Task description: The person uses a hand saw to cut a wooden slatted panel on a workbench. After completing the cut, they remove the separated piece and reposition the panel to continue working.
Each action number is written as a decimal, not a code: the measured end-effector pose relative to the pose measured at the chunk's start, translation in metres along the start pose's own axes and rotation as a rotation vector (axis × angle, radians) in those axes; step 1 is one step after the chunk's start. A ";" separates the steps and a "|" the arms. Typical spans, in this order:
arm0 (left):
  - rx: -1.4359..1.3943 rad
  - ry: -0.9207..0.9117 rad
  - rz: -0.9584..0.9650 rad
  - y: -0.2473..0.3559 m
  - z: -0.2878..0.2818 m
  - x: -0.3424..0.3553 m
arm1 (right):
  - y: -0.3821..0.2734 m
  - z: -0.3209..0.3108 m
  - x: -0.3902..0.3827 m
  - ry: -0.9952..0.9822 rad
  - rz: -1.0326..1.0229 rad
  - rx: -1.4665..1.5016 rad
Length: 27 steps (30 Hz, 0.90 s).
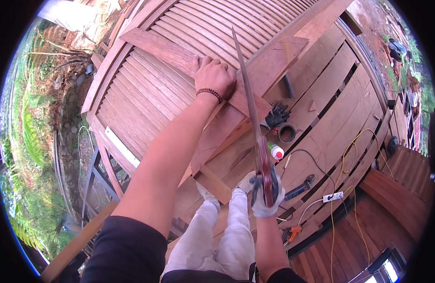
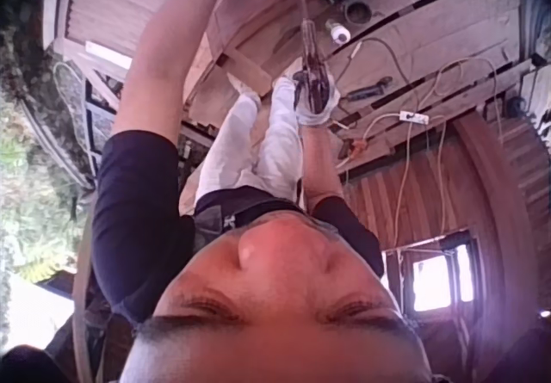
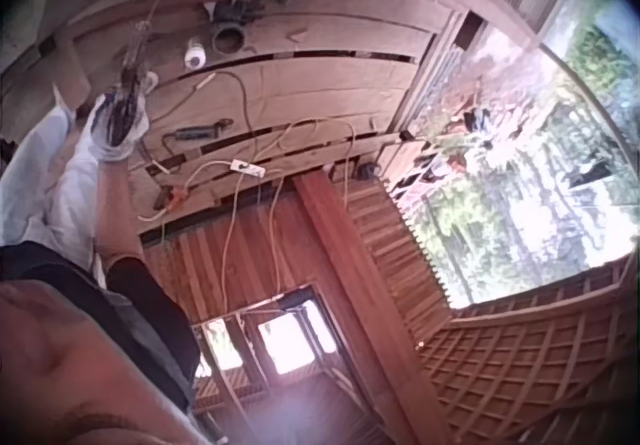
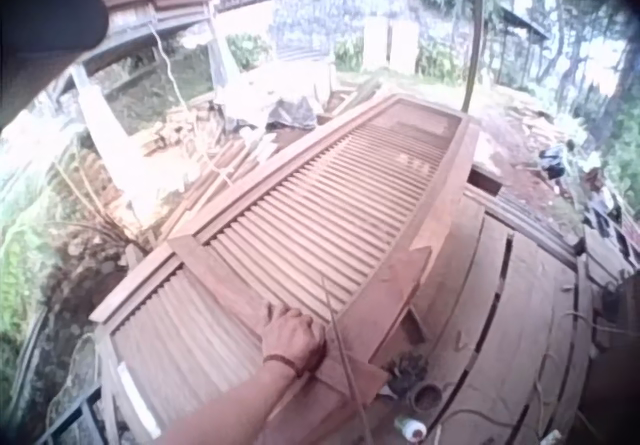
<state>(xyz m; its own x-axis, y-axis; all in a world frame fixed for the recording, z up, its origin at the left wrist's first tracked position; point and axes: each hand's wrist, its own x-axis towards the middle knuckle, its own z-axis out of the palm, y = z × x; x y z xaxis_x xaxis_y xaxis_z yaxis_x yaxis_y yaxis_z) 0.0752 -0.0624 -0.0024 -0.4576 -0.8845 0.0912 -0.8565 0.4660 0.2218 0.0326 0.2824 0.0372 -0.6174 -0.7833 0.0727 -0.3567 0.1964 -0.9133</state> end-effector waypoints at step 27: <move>0.025 -0.014 0.058 -0.005 0.001 0.003 | 0.003 0.015 0.001 0.017 -0.078 -0.052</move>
<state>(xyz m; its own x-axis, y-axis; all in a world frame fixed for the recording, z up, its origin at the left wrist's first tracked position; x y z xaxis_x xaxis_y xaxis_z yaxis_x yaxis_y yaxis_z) 0.0777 -0.0677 -0.0039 -0.5096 -0.8557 0.0893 -0.8341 0.5169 0.1925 0.0412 0.2733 0.0291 -0.5981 -0.7872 0.1503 -0.4402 0.1660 -0.8824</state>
